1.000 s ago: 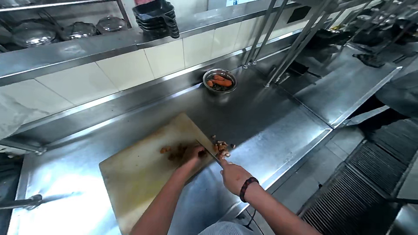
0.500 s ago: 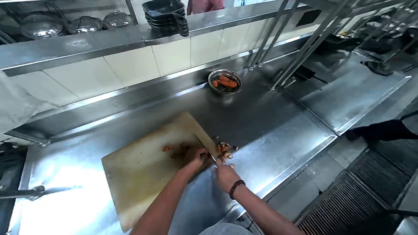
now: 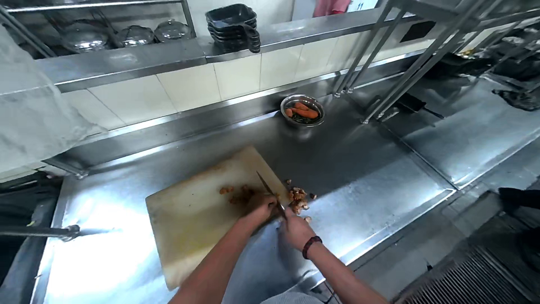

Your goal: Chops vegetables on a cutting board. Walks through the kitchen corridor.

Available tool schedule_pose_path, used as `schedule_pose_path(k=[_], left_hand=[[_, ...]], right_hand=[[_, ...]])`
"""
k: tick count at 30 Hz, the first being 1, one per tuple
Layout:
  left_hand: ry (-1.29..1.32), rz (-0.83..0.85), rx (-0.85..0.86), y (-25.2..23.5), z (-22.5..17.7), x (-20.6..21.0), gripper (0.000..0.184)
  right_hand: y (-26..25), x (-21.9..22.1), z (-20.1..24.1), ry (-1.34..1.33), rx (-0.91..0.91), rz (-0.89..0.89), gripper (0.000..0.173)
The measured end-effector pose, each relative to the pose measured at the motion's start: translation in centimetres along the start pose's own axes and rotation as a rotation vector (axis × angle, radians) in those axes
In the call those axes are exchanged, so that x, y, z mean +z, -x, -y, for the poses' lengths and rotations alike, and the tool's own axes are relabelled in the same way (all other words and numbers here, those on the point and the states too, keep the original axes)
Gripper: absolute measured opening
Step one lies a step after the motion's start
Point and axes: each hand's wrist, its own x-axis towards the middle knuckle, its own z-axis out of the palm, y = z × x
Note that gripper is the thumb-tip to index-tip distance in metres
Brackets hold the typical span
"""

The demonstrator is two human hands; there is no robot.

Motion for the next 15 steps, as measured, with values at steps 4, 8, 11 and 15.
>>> schedule_pose_path(k=[4,8,11,15], left_hand=[[-0.013,-0.004,0.021,0.4,-0.8,-1.3,0.028],[-0.098,-0.086,-0.231,1.6,-1.0,-6.6,0.03],[-0.232,-0.027,-0.25,1.6,1.6,-9.1,0.027],[-0.266,0.042,-0.227,1.1,3.3,-9.8,0.018]], right_hand=[[0.4,-2.9,-0.9,0.041,-0.028,0.018,0.047],[3.0,-3.4,-0.8,-0.014,-0.016,-0.047,0.043],[3.9,-1.4,-1.3,-0.06,-0.062,0.006,0.043],[3.0,1.0,-3.2,-0.059,-0.05,0.034,0.042]])
